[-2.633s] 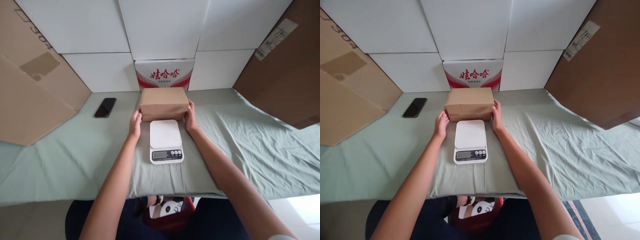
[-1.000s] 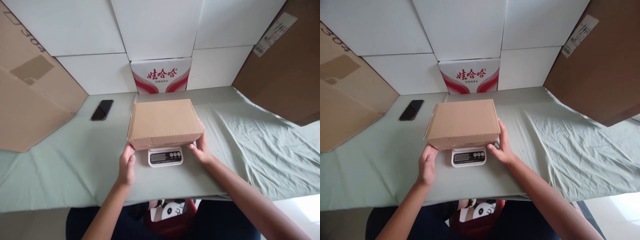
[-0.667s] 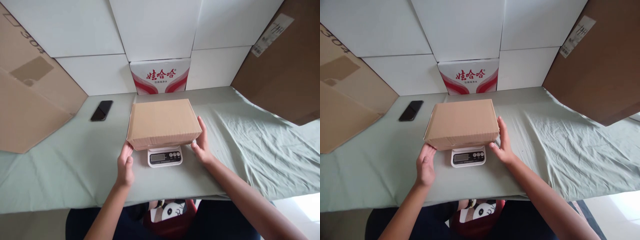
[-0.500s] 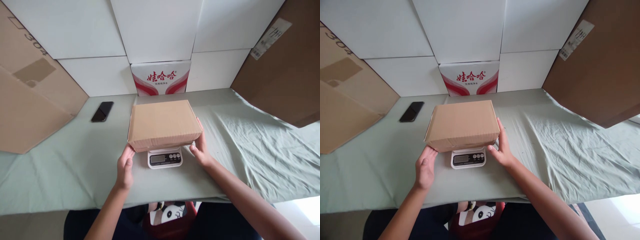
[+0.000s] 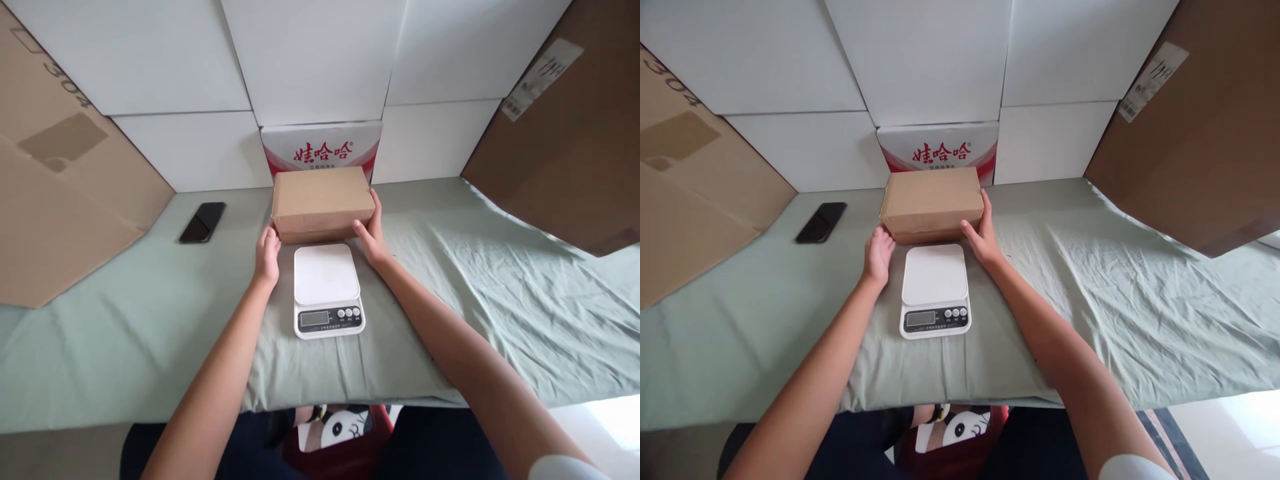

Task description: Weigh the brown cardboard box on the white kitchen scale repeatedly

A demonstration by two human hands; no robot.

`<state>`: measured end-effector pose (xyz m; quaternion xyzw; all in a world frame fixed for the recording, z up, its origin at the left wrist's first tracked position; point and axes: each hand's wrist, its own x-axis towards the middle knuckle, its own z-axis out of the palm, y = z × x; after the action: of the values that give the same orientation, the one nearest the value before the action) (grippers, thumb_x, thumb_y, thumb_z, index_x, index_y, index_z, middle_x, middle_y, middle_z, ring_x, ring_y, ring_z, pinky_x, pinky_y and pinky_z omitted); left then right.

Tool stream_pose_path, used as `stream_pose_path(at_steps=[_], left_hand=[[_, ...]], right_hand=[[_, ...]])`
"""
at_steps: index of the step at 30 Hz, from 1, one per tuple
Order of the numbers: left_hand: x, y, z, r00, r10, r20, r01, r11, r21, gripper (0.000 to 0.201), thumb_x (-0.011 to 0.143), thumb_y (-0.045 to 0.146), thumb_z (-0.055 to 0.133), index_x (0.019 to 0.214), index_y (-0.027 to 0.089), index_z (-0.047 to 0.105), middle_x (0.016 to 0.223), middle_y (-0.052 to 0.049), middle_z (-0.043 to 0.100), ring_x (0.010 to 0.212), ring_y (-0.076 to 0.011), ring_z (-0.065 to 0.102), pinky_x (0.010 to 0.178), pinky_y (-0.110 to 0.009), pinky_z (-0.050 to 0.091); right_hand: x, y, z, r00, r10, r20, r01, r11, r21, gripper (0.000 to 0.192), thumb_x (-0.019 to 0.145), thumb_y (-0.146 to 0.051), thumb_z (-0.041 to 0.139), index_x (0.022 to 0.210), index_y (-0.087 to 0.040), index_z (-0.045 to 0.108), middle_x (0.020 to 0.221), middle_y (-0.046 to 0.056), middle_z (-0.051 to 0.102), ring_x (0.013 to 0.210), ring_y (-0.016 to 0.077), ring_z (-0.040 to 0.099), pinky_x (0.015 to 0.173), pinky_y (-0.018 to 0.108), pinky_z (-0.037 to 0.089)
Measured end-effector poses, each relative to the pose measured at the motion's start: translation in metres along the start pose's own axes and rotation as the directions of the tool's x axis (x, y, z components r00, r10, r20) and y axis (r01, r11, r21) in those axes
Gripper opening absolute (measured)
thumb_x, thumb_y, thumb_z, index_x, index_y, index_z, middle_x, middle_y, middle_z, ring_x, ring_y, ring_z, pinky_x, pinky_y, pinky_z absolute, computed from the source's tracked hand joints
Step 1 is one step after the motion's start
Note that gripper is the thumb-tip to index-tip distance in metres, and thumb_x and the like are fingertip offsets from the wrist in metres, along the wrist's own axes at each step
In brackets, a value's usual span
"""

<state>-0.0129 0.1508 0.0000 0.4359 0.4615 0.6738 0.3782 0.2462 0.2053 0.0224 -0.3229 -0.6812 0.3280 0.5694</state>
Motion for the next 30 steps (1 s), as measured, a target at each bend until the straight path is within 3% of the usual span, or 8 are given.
stream_pose_path(at_steps=[6, 13, 17, 19, 24, 30], left_hand=[[-0.008, -0.006, -0.003, 0.997, -0.07, -0.032, 0.069, 0.996, -0.056, 0.084, 0.079, 0.085, 0.064, 0.136, 0.024, 0.07, 0.153, -0.017, 0.064, 0.149, -0.035, 0.055, 0.124, -0.049, 0.041], [0.002, 0.004, -0.018, 0.989, -0.097, -0.114, 0.092, 0.994, -0.051, 0.083, 0.084, 0.082, 0.059, 0.144, 0.025, 0.066, 0.168, -0.014, 0.048, 0.16, -0.0301, 0.039, 0.13, -0.044, 0.032], [0.004, 0.005, -0.028, 0.985, -0.096, -0.144, 0.091, 0.995, -0.045, 0.082, 0.088, 0.081, 0.054, 0.147, 0.026, 0.064, 0.171, -0.013, 0.043, 0.162, -0.0281, 0.037, 0.131, -0.043, 0.031], [0.002, 0.005, -0.027, 0.988, -0.103, -0.113, 0.099, 0.994, -0.037, 0.084, 0.087, 0.083, 0.054, 0.147, 0.025, 0.064, 0.171, -0.014, 0.044, 0.161, -0.0289, 0.037, 0.131, -0.043, 0.031], [-0.004, 0.001, -0.019, 0.992, -0.128, -0.003, 0.128, 0.992, 0.01, 0.095, 0.079, 0.088, 0.06, 0.144, 0.019, 0.067, 0.162, -0.02, 0.054, 0.158, -0.0354, 0.042, 0.13, -0.05, 0.032], [-0.004, 0.001, -0.018, 0.993, -0.118, -0.017, 0.118, 0.992, 0.032, 0.099, 0.072, 0.092, 0.063, 0.139, 0.019, 0.069, 0.158, -0.021, 0.058, 0.156, -0.0383, 0.045, 0.13, -0.054, 0.032]], right_hand=[[-0.007, 0.006, -0.002, 0.998, 0.043, 0.036, -0.04, 0.997, -0.072, 0.096, 0.092, -0.079, 0.053, 0.166, -0.03, 0.019, 0.179, 0.008, 0.023, 0.168, 0.0335, 0.021, 0.14, 0.056, 0.013], [-0.009, 0.014, -0.01, 0.974, 0.217, -0.06, -0.211, 0.973, 0.094, 0.104, 0.085, -0.085, 0.057, 0.166, -0.037, 0.012, 0.175, 0.011, 0.032, 0.163, 0.0345, 0.034, 0.131, 0.064, 0.032], [-0.012, 0.015, -0.013, 0.955, 0.292, -0.049, -0.282, 0.947, 0.157, 0.102, 0.084, -0.085, 0.059, 0.165, -0.037, 0.019, 0.172, 0.011, 0.04, 0.156, 0.0337, 0.046, 0.131, 0.064, 0.033], [-0.012, 0.013, -0.012, 0.957, 0.289, -0.007, -0.285, 0.949, 0.134, 0.102, 0.084, -0.084, 0.061, 0.164, -0.034, 0.024, 0.171, 0.011, 0.042, 0.156, 0.0335, 0.046, 0.133, 0.061, 0.031], [-0.011, 0.005, -0.008, 0.974, 0.221, 0.041, -0.223, 0.972, 0.067, 0.102, 0.084, -0.083, 0.062, 0.163, -0.027, 0.031, 0.174, 0.011, 0.039, 0.164, 0.0352, 0.033, 0.137, 0.057, 0.026], [-0.012, -0.001, -0.007, 0.989, 0.115, 0.096, -0.115, 0.993, -0.007, 0.095, 0.089, -0.08, 0.058, 0.164, -0.029, 0.031, 0.174, 0.009, 0.038, 0.168, 0.033, 0.023, 0.139, 0.056, 0.023]])
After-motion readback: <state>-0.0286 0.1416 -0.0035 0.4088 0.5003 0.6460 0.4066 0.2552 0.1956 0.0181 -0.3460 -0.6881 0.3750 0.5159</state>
